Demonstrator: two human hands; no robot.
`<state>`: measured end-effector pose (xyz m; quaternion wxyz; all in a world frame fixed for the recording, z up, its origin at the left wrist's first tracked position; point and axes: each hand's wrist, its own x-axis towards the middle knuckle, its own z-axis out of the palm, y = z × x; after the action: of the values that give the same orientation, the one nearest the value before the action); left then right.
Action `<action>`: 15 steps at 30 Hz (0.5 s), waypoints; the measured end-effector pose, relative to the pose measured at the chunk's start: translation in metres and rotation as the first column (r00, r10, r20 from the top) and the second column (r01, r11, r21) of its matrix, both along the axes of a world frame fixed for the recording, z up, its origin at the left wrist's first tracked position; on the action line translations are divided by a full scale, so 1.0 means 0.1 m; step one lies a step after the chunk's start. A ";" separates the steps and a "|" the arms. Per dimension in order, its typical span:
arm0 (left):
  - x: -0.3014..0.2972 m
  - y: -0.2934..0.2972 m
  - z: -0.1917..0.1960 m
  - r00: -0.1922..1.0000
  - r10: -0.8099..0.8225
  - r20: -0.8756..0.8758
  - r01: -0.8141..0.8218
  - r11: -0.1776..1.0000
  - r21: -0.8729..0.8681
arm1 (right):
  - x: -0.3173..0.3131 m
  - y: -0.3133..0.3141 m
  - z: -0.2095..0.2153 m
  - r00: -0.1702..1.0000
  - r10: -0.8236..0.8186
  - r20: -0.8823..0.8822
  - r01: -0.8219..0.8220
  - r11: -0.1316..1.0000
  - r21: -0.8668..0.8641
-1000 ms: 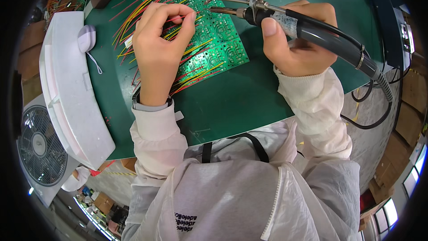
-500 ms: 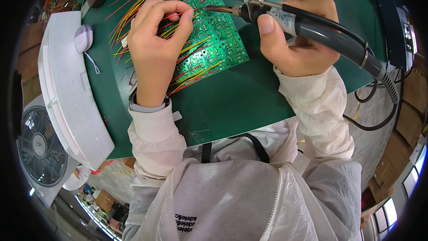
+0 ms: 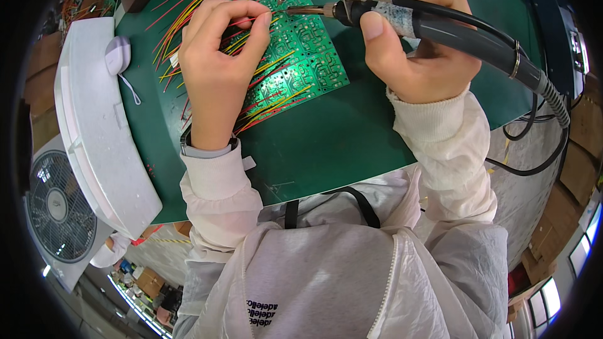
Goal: The person solders multiple colored wires onto a green printed circuit board using a soldering iron.
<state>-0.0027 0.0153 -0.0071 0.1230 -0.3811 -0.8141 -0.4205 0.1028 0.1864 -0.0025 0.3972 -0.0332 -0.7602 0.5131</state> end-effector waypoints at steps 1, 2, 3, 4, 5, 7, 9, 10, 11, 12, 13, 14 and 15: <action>0.00 0.00 0.00 1.000 -0.001 -0.011 0.001 1.000 -0.006 | 0.00 0.00 0.01 1.000 0.001 0.000 -0.001 1.000 0.000; 0.00 0.00 0.01 1.000 -0.002 -0.022 0.002 1.000 -0.012 | 0.01 0.00 0.02 1.000 -0.001 0.024 0.001 1.000 -0.015; 0.00 0.01 0.01 1.000 -0.001 -0.021 0.001 1.000 -0.012 | 0.01 0.00 0.04 0.999 -0.002 0.048 0.004 1.000 -0.030; 0.00 0.00 0.01 0.999 0.002 -0.036 -0.003 1.000 -0.015 | 0.01 -0.01 0.05 0.999 0.000 0.048 0.002 0.999 -0.032; 0.00 0.00 0.01 0.999 0.006 -0.050 -0.007 1.000 -0.017 | 0.00 -0.02 0.06 0.998 -0.004 0.055 0.007 0.998 -0.055; 0.00 0.00 0.01 0.999 0.007 -0.044 -0.007 1.000 -0.019 | 0.00 -0.02 0.07 0.998 -0.007 0.063 0.012 0.997 -0.079; 0.00 0.01 0.01 0.999 0.006 -0.037 -0.007 1.000 -0.019 | 0.01 0.01 0.07 0.997 0.016 0.071 -0.016 1.000 -0.008; 0.00 0.01 0.01 0.999 0.006 -0.041 -0.006 1.000 -0.018 | 0.01 0.01 0.06 0.997 0.015 0.072 -0.015 1.000 -0.008; 0.00 0.01 0.01 0.999 0.005 -0.044 -0.006 1.000 -0.018 | 0.00 0.01 0.05 0.999 0.032 0.036 -0.032 0.999 0.011; 0.00 0.01 0.01 0.999 0.004 -0.044 -0.004 1.000 -0.017 | 0.00 0.01 0.05 0.999 0.049 0.000 -0.049 0.998 0.030; 0.00 0.01 0.00 0.999 0.001 -0.033 -0.001 1.000 -0.013 | -0.01 0.01 0.04 0.999 0.048 0.000 -0.048 0.998 0.030; 0.00 0.01 0.00 1.000 -0.002 -0.022 0.002 1.000 -0.009 | -0.01 0.00 0.03 0.997 0.065 -0.031 -0.063 0.997 0.046; 0.00 0.01 0.00 1.000 -0.003 -0.022 0.002 1.000 -0.008 | -0.02 0.00 0.03 0.995 0.082 -0.063 -0.078 0.995 0.063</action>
<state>-0.0028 0.0161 -0.0067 0.1298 -0.3872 -0.8140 -0.4131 0.1011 0.1865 0.0001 0.4018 0.0258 -0.7627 0.5062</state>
